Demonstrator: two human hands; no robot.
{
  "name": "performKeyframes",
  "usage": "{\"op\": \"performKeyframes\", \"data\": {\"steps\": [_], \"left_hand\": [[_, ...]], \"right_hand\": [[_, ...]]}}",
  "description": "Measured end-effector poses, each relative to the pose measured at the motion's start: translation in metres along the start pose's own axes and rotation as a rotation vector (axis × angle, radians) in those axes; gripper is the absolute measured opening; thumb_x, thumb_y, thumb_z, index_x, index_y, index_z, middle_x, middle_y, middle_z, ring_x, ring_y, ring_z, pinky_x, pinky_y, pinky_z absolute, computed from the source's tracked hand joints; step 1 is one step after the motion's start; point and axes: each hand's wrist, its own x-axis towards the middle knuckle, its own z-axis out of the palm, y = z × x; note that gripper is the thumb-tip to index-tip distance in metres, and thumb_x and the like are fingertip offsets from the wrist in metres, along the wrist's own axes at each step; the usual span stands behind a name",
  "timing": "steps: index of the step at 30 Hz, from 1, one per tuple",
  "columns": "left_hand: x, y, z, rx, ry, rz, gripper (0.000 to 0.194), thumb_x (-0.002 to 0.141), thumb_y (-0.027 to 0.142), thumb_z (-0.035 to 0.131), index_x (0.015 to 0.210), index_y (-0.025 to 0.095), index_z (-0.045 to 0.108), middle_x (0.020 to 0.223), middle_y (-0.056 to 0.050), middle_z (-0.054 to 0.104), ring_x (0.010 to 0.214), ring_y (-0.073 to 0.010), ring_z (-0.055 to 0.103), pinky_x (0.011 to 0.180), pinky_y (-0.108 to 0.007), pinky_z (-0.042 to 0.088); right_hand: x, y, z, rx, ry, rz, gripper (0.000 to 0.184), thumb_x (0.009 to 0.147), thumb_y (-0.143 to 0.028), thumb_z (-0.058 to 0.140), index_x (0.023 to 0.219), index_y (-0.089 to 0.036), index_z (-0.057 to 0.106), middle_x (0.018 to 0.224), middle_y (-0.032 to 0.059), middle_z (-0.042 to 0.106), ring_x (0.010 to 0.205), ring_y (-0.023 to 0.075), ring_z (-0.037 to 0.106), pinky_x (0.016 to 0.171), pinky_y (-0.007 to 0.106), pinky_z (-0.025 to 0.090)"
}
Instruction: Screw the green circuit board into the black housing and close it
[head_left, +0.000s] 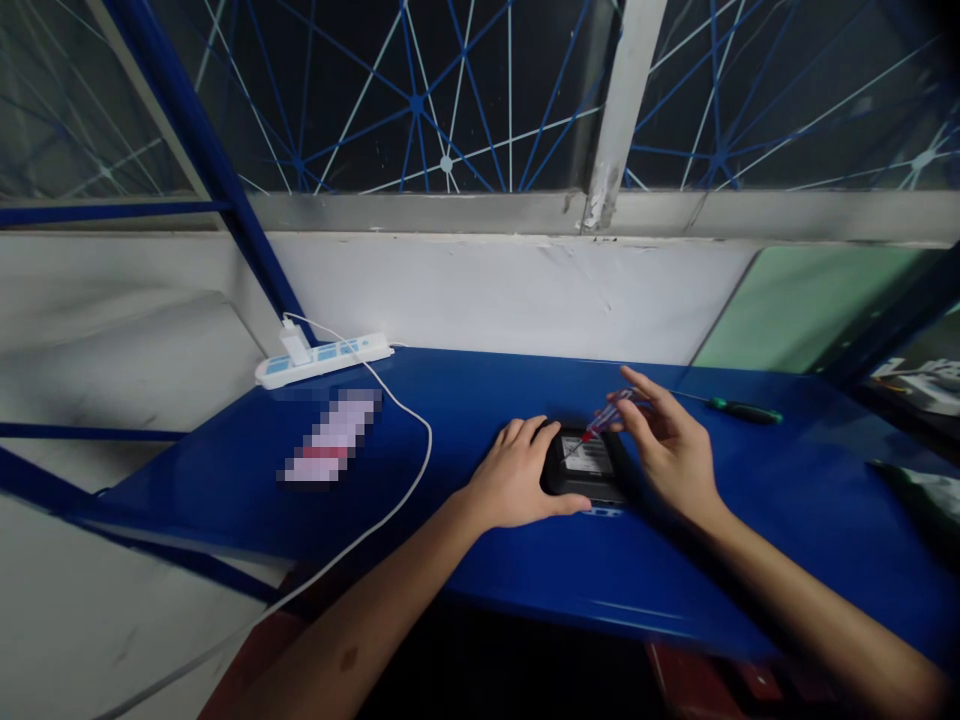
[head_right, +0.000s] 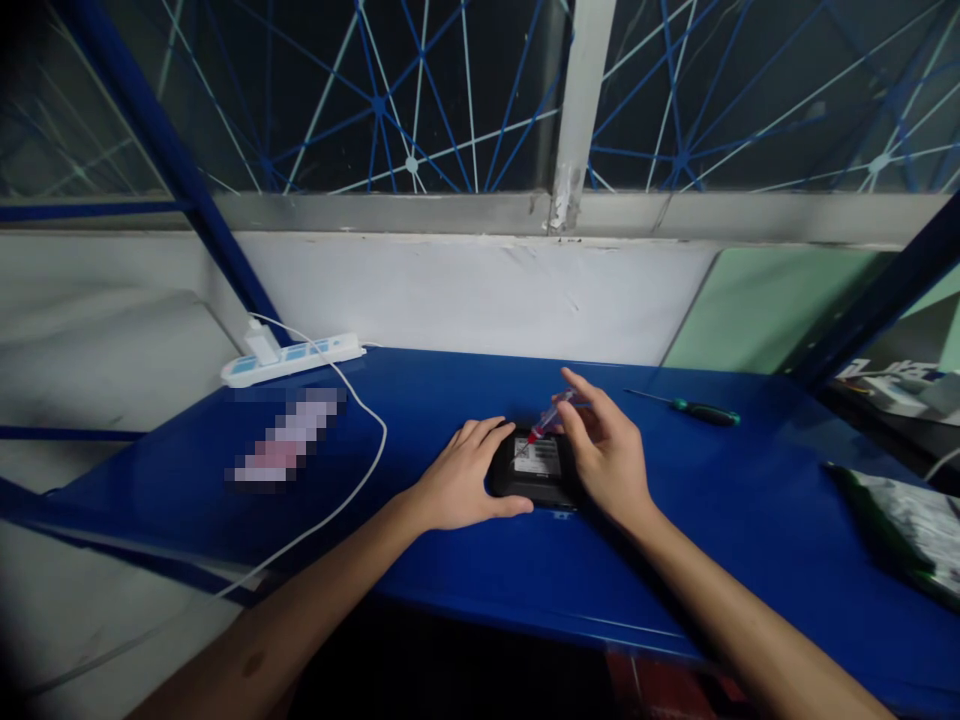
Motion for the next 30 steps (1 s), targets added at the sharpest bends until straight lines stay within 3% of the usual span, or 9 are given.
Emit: {"op": "performKeyframes", "data": {"steps": [4,6,12,16,19,25,27,30], "left_hand": [[-0.0001,0.0025,-0.0024,0.005,-0.021,-0.013,0.102,0.072,0.078,0.066,0.149,0.016,0.039,0.155,-0.017,0.039,0.139,-0.0398,0.037,0.114,-0.055,0.034],[-0.0001,0.0030,-0.0027,0.010,-0.021,-0.013,0.103,0.072,0.078,0.066,0.149,0.016,0.038,0.155,-0.017,0.039,0.138,-0.0398,0.037,0.115,-0.056,0.034],[0.0000,0.0006,-0.0007,0.011,-0.011,-0.011,0.104,0.072,0.079,0.066,0.149,0.015,0.038,0.155,-0.017,0.038,0.139,-0.0397,0.036,0.115,-0.056,0.033],[0.0003,0.0013,-0.0009,0.008,-0.016,-0.012,0.104,0.072,0.079,0.066,0.149,0.015,0.038,0.155,-0.017,0.039,0.139,-0.0395,0.036,0.115,-0.056,0.033],[0.0004,0.0023,-0.0016,0.001,-0.018,-0.014,0.103,0.072,0.078,0.066,0.150,0.016,0.037,0.155,-0.017,0.039,0.139,-0.0394,0.037,0.115,-0.056,0.033],[-0.0002,0.0013,-0.0015,-0.013,-0.025,-0.015,0.104,0.072,0.081,0.063,0.151,0.019,0.035,0.156,-0.016,0.037,0.141,-0.0409,0.033,0.114,-0.058,0.033],[-0.0003,0.0004,-0.0009,-0.019,-0.029,-0.012,0.105,0.072,0.083,0.061,0.151,0.020,0.035,0.156,-0.017,0.037,0.141,-0.0411,0.033,0.114,-0.059,0.033],[-0.0005,0.0000,-0.0007,-0.020,-0.026,-0.011,0.105,0.072,0.083,0.061,0.152,0.020,0.034,0.157,-0.016,0.036,0.141,-0.0404,0.034,0.115,-0.058,0.032]], "right_hand": [[0.0016,-0.0011,0.0005,0.007,0.024,-0.018,0.030,0.088,-0.039,0.068,0.115,-0.024,0.066,0.089,0.0015,0.068,0.065,0.0128,0.067,0.064,0.029,0.059],[0.0015,-0.0016,0.0000,-0.011,0.006,-0.010,0.028,0.090,-0.041,0.065,0.114,-0.024,0.066,0.096,0.0032,0.069,0.064,0.0122,0.068,0.064,0.029,0.059],[-0.0009,0.0018,-0.0021,-0.033,-0.065,0.057,0.043,0.098,-0.045,0.051,0.139,-0.031,0.055,0.124,0.0073,0.069,0.072,0.0163,0.073,0.075,0.038,0.061],[-0.0021,0.0053,-0.0028,0.038,-0.057,0.058,0.043,0.098,-0.043,0.051,0.140,-0.033,0.054,0.133,0.0069,0.064,0.083,0.0181,0.074,0.079,0.041,0.062],[-0.0020,0.0046,-0.0033,0.054,-0.042,0.045,0.039,0.098,-0.041,0.052,0.135,-0.031,0.058,0.129,0.0071,0.065,0.086,0.0183,0.074,0.078,0.038,0.063],[0.0001,-0.0012,-0.0025,0.001,0.028,0.017,0.032,0.090,-0.040,0.066,0.119,-0.026,0.064,0.093,0.0018,0.064,0.069,0.0133,0.067,0.066,0.030,0.062],[0.0002,-0.0022,-0.0027,-0.010,0.025,0.016,0.028,0.090,-0.041,0.066,0.112,-0.025,0.065,0.094,0.0026,0.064,0.067,0.0128,0.066,0.064,0.029,0.061],[-0.0004,-0.0013,-0.0045,-0.037,-0.001,0.024,0.030,0.094,-0.043,0.059,0.118,-0.025,0.065,0.106,0.0057,0.065,0.067,0.0130,0.068,0.068,0.033,0.062]]}}
